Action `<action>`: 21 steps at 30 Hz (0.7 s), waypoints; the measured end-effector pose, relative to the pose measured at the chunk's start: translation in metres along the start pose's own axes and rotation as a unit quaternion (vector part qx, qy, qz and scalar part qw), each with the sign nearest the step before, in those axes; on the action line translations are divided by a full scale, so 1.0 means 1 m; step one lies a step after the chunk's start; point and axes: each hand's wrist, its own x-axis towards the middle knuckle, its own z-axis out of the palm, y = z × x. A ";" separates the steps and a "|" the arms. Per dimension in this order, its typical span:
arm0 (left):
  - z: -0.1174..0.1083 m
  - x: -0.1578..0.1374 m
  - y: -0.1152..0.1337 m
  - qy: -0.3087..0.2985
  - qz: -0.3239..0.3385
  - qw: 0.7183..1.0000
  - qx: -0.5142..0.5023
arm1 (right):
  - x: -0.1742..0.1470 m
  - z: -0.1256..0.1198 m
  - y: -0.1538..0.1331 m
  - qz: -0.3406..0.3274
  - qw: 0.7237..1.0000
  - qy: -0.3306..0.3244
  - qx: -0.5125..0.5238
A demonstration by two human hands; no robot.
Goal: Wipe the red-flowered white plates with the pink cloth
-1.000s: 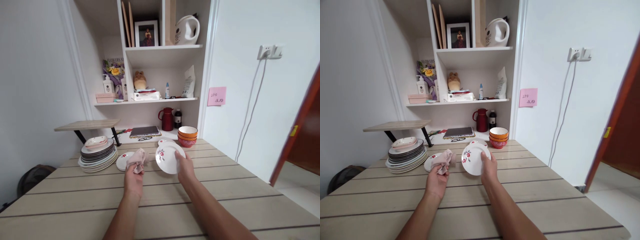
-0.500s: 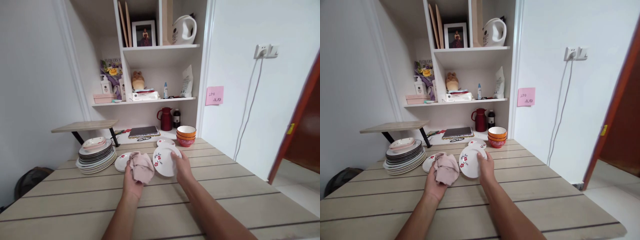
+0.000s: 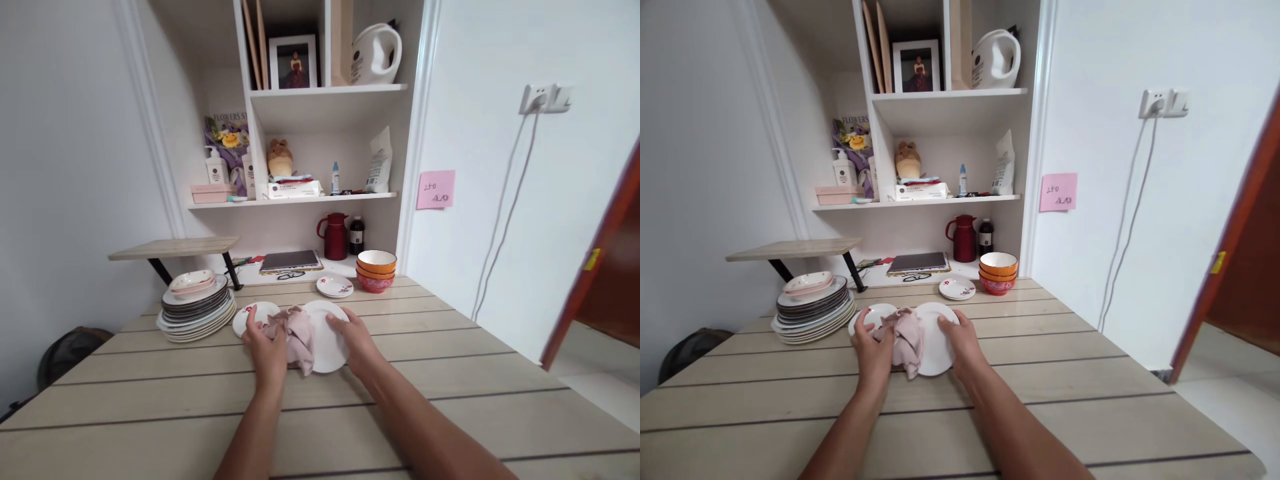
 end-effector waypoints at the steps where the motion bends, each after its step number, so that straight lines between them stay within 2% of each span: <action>1: -0.001 -0.001 0.004 0.007 0.056 0.998 0.039 | 0.000 0.000 0.000 0.002 1.000 0.000 0.003; 2: -0.001 -0.002 0.007 -0.004 0.104 0.993 0.063 | 0.001 -0.001 0.000 0.001 1.000 -0.002 0.005; 4: 0.000 -0.006 0.010 -0.081 0.165 0.980 0.079 | 0.002 -0.001 0.002 -0.011 1.000 -0.009 0.003; 6: 0.003 -0.009 0.010 -0.173 0.175 0.966 0.080 | 0.003 -0.001 0.002 -0.037 0.999 -0.010 -0.004; 8: 0.005 -0.013 0.009 -0.225 0.156 0.960 0.064 | 0.004 -0.002 0.001 -0.062 0.998 -0.003 -0.011; 12: 0.008 -0.023 0.010 -0.222 0.118 0.968 0.015 | 0.004 -0.002 -0.001 -0.077 0.997 -0.003 -0.007; 17: 0.011 -0.032 0.017 -0.191 0.154 0.969 0.028 | -0.003 0.004 0.001 -0.069 0.997 -0.037 -0.016; 19: 0.011 -0.030 0.019 -0.150 0.125 0.980 0.028 | -0.005 0.005 0.001 -0.066 0.996 -0.054 -0.030; 21: 0.009 -0.024 0.020 -0.124 0.055 0.991 -0.002 | -0.007 0.006 -0.001 -0.067 0.994 -0.071 -0.048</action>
